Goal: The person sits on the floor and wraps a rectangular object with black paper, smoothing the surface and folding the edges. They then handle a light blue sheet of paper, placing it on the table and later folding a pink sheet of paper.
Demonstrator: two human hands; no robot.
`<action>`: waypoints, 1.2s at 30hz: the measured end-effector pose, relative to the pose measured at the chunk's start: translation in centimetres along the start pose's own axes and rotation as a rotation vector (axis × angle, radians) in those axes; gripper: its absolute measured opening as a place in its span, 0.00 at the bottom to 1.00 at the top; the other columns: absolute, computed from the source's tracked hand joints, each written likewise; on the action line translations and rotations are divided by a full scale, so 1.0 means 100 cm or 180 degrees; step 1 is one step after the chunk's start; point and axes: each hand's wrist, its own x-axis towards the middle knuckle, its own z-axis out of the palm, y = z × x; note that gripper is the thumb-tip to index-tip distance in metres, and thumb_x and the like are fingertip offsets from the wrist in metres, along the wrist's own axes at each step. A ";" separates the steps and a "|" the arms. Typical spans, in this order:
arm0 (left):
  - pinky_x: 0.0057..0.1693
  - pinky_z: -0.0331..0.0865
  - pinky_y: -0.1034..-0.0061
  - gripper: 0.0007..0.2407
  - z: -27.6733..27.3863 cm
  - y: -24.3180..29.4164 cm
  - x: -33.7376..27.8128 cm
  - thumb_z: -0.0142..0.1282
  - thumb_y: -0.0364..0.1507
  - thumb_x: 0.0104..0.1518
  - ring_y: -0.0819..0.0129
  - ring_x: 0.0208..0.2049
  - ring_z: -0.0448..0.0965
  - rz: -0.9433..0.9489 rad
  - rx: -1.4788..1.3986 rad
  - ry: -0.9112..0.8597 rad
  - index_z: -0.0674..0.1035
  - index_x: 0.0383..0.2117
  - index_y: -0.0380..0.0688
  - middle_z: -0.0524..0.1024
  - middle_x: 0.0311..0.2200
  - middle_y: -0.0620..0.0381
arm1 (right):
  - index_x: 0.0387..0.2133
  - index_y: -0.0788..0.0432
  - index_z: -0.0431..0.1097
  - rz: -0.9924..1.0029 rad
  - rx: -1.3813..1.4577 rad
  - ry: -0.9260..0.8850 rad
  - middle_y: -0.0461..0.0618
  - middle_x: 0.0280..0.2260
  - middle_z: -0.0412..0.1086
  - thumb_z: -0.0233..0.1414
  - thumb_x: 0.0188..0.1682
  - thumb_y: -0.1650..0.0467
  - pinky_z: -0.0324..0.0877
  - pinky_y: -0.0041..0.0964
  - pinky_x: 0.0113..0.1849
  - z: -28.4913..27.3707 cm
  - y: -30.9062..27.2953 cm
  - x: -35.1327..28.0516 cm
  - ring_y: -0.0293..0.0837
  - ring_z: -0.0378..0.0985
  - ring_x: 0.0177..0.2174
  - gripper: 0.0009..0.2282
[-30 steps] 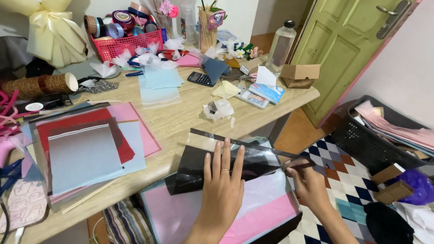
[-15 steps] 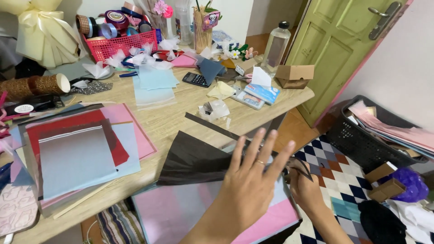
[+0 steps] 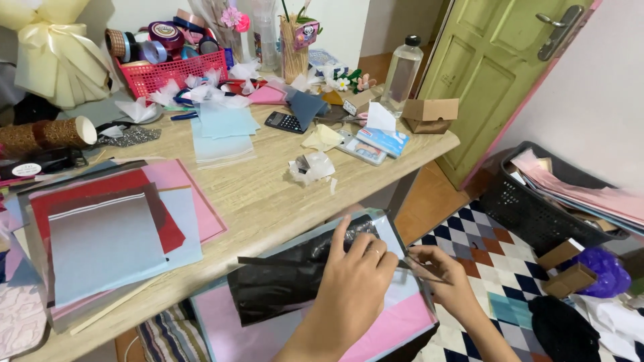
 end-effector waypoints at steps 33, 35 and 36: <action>0.37 0.64 0.67 0.03 0.086 0.017 -0.123 0.56 0.24 0.51 0.60 0.28 0.70 -0.0154 -0.1117 -0.0396 0.75 0.23 0.47 0.69 0.26 0.58 | 0.38 0.58 0.57 0.0802 0.0793 0.0643 0.63 0.23 0.74 0.42 0.61 0.67 0.67 0.42 0.19 0.007 0.010 0.021 0.51 0.72 0.16 0.07; 0.39 0.65 0.67 0.01 0.074 0.019 -0.122 0.56 0.23 0.53 0.59 0.31 0.71 -0.0325 -0.1494 -0.0628 0.77 0.26 0.45 0.69 0.28 0.56 | 0.38 0.57 0.58 0.0907 0.0792 0.0672 0.58 0.22 0.71 0.41 0.62 0.66 0.64 0.40 0.20 0.009 0.020 0.020 0.48 0.70 0.17 0.07; 0.39 0.65 0.67 0.01 0.074 0.019 -0.124 0.56 0.23 0.53 0.59 0.31 0.71 -0.0348 -0.1475 -0.0642 0.77 0.26 0.45 0.69 0.28 0.56 | 0.38 0.57 0.58 0.0916 0.0810 0.0646 0.58 0.22 0.71 0.41 0.62 0.66 0.64 0.40 0.20 0.011 0.025 0.021 0.48 0.70 0.17 0.07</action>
